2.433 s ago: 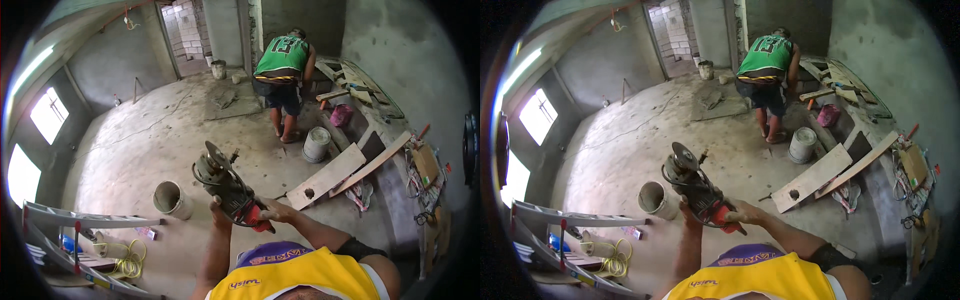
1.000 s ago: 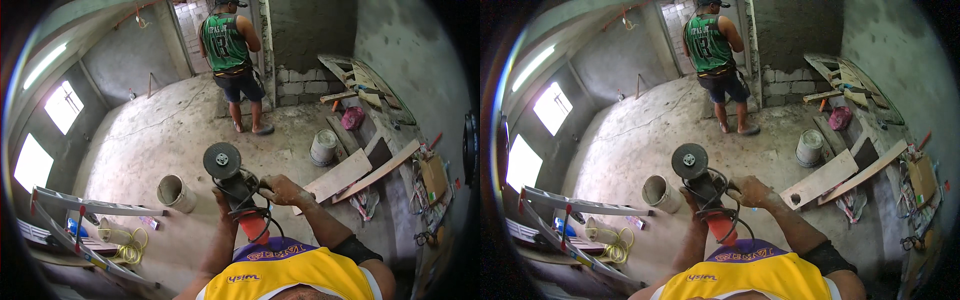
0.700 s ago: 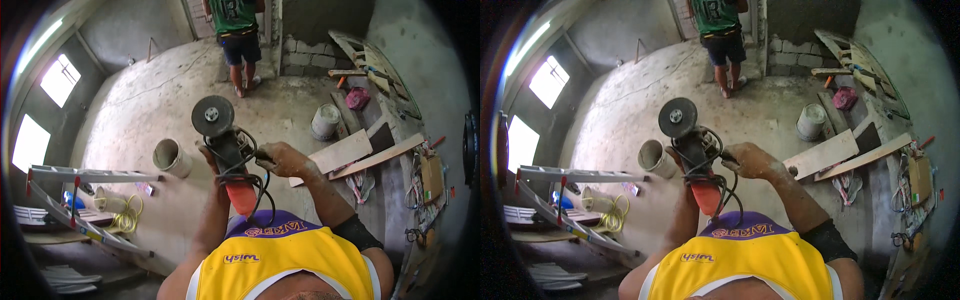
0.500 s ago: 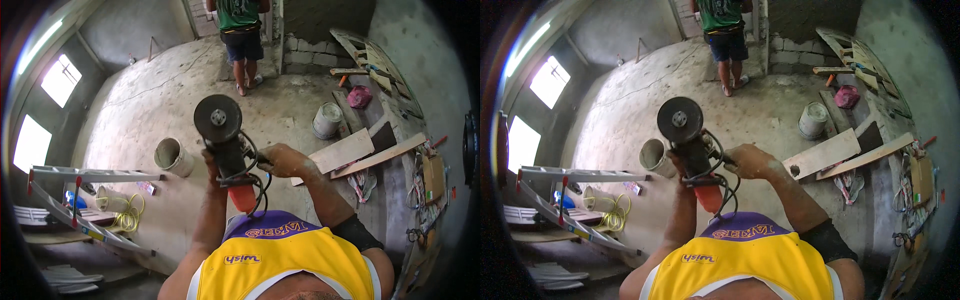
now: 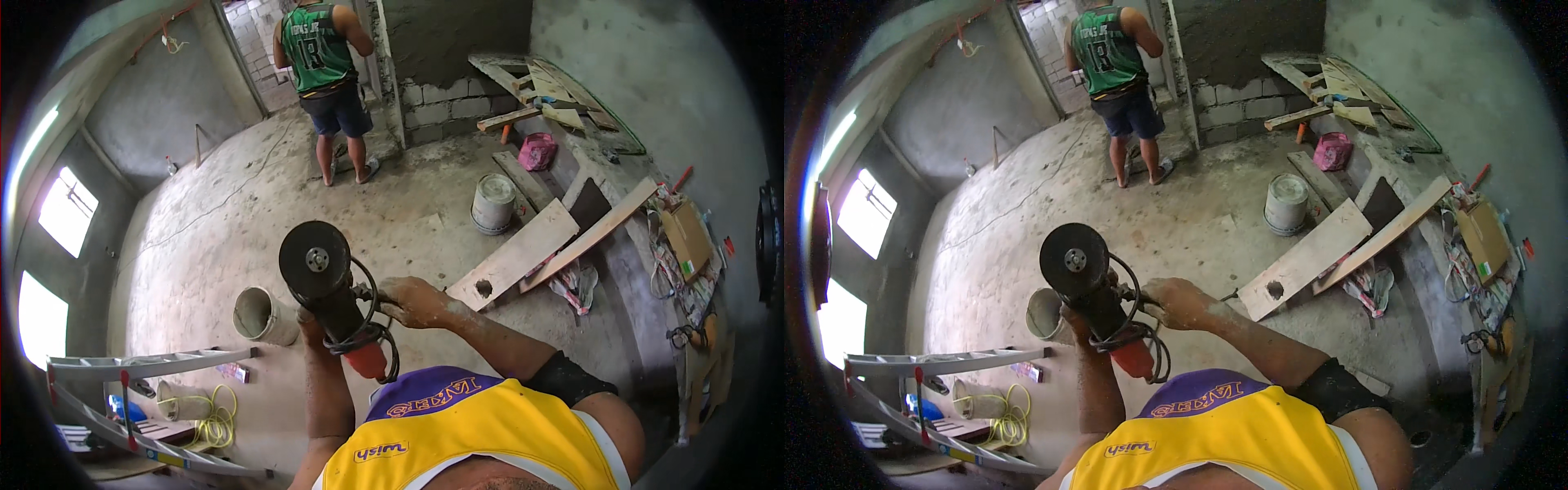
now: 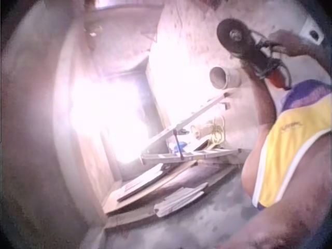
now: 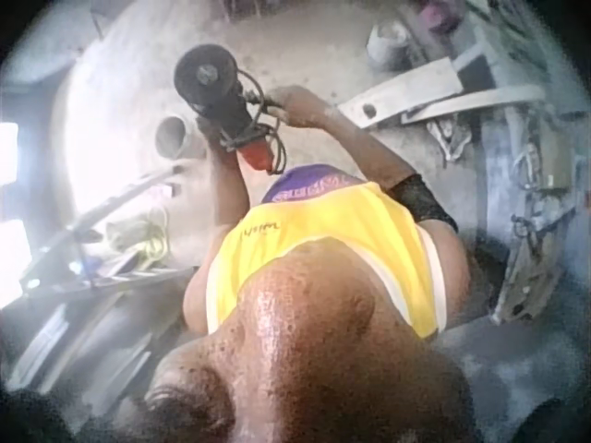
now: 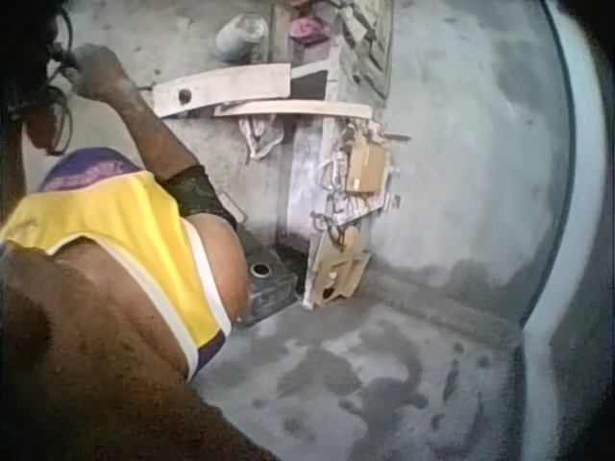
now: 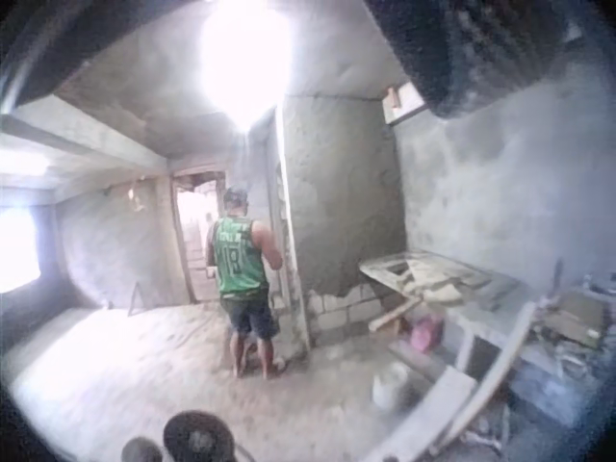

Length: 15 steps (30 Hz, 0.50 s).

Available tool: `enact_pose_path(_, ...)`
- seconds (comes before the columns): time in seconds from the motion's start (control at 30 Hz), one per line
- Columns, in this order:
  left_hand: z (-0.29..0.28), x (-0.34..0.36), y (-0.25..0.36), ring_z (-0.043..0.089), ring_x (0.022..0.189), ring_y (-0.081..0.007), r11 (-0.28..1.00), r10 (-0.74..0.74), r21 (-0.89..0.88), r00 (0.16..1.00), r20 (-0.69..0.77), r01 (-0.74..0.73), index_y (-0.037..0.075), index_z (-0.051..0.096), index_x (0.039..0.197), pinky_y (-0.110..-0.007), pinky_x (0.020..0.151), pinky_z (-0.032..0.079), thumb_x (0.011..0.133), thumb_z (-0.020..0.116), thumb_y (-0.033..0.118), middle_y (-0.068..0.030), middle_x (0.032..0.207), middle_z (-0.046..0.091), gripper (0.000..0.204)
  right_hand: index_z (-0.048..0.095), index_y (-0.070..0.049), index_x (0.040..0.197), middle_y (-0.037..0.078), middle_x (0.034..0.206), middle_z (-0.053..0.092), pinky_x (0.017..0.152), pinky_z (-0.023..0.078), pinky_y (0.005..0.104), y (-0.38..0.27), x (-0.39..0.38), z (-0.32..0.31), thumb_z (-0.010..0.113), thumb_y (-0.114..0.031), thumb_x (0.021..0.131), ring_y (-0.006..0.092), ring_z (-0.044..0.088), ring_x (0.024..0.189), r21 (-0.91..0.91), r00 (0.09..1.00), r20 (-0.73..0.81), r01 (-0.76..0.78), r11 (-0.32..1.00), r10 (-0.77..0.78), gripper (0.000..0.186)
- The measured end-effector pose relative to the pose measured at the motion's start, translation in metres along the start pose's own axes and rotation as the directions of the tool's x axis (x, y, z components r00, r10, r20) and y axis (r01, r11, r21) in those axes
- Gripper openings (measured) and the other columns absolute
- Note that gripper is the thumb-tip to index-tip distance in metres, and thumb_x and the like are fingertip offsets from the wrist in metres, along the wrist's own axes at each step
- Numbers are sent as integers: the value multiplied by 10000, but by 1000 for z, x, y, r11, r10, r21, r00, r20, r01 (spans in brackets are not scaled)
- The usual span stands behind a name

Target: The person sets down an angle grinder, chips concrete off wooden boards using a hammer, and fastens a wooden board against a pillar using the hammer.

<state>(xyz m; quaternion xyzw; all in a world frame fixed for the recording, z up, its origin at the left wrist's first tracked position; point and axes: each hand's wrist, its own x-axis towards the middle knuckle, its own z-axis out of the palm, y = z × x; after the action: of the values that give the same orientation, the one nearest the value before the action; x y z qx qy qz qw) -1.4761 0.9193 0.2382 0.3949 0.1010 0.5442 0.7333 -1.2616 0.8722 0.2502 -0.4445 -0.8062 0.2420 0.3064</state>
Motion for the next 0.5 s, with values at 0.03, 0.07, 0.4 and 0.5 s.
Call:
enact_pose_path(0.03,0,2,-2,625,1060,-249,998,-26,-61,999,33,28,6,442,1365,-395,886,559,692,777,632,-165,1217,589,978,599,-18,1128,191,969,628,794,490,443,-1,2,-5,576,-95,914,369,624,870,57,990,-56,130,990,-126,229)
enact_pose_path(0.07,-4,3,-4,625,1060,-249,997,-31,-64,999,37,34,6,442,1365,-395,886,559,692,777,632,-165,1217,589,978,599,-18,1128,191,969,628,794,490,443,-9,4,-8,576,-95,914,369,624,870,55,991,-60,124,991,-121,229)
enact_pose_path(0.4,1,34,-18,631,1035,-254,996,18,-90,995,99,-9,6,451,1359,-397,868,562,711,779,603,-175,1180,610,940,579,-26,1175,98,697,617,605,488,338,-10,-5,-6,546,-207,972,175,605,631,380,988,-105,-66,923,114,273)
enact_pose_path(0.5,3,38,-15,631,1033,-255,998,44,-55,997,61,-41,6,452,1357,-397,866,562,713,777,604,-176,1174,612,937,599,-51,1138,131,666,622,626,499,379,-12,-1,-25,505,-334,988,240,622,617,272,976,99,-212,939,192,333)
